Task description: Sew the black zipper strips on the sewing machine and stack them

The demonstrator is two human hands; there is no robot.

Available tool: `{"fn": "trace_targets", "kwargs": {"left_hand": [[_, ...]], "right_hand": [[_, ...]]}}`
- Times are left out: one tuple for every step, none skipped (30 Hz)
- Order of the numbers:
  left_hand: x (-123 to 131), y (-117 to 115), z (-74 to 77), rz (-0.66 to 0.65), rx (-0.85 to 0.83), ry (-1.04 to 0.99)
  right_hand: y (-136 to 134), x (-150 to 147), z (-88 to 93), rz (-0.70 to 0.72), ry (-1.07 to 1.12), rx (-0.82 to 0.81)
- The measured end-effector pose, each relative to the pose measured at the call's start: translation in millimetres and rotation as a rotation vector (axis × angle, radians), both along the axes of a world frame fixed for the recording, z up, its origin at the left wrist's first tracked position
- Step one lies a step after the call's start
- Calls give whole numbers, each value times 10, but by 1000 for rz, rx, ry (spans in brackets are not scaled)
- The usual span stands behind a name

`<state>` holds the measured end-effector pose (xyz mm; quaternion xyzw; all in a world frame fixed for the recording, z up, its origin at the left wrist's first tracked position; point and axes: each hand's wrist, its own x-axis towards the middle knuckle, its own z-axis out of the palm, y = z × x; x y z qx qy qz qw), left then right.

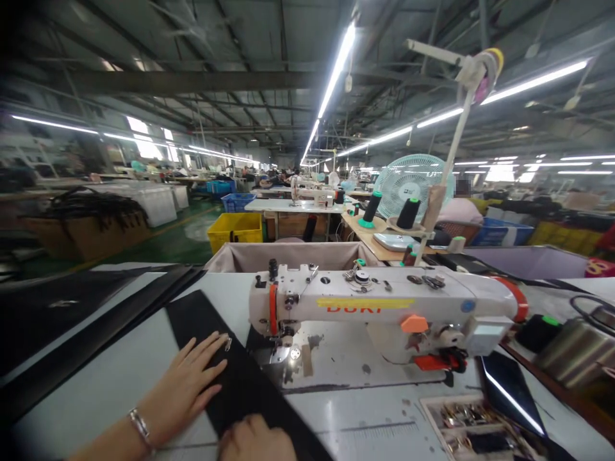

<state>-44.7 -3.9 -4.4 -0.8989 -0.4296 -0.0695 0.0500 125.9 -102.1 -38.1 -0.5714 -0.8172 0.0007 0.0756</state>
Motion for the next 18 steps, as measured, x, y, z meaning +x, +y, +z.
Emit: {"fn": "trace_targets", "kwargs": {"left_hand": [[-28, -59, 25, -27, 3, 0], [-55, -142, 54, -39, -16, -3], [-68, -246, 91, -41, -48, -5], [-60, -355, 137, -46, -94, -9], [-36, -452, 188, -59, -141, -17], [-6, -513, 243, -76, -196, -27], [11, -524, 294, -93, -250, -36], [-6, -479, 341, -81, -273, -43], [-76, -383, 383, -33, -264, -41], [-207, -250, 423, 44, -233, -34], [-398, -97, 462, 145, -192, -24], [-637, 56, 501, 259, -155, -16], [-904, 197, 540, 375, -127, -7], [-1180, 316, 575, 483, -113, 5], [-1443, 411, 602, 578, -115, 20], [-1680, 481, 620, 652, -132, 37], [-1879, 532, 627, 703, -158, 54], [-2036, 569, 626, 733, -185, 69]], "right_hand": [[-27, 218, 114, -42, -10, 9], [-31, 434, 214, -90, -18, 24], [-8, 629, 292, -147, -26, 37], [44, 784, 345, -196, -33, 45], [117, 891, 371, -236, -40, 50], [198, 946, 374, -264, -45, 58], [274, 956, 356, -274, -46, 66], [330, 934, 324, -274, -44, 76], [355, 898, 282, -263, -43, 97], [346, 865, 232, -239, -44, 128], [306, 850, 175, -203, -43, 167], [240, 860, 111, -156, -38, 211], [158, 897, 38, -104, -27, 256], [67, 957, -43, -52, -9, 292], [-26, 1033, -131, -2, 14, 322], [-114, 1115, -222, 43, 37, 347], [-196, 1193, -311, 86, 60, 361], [-269, 1261, -393, 122, 81, 364]]}}
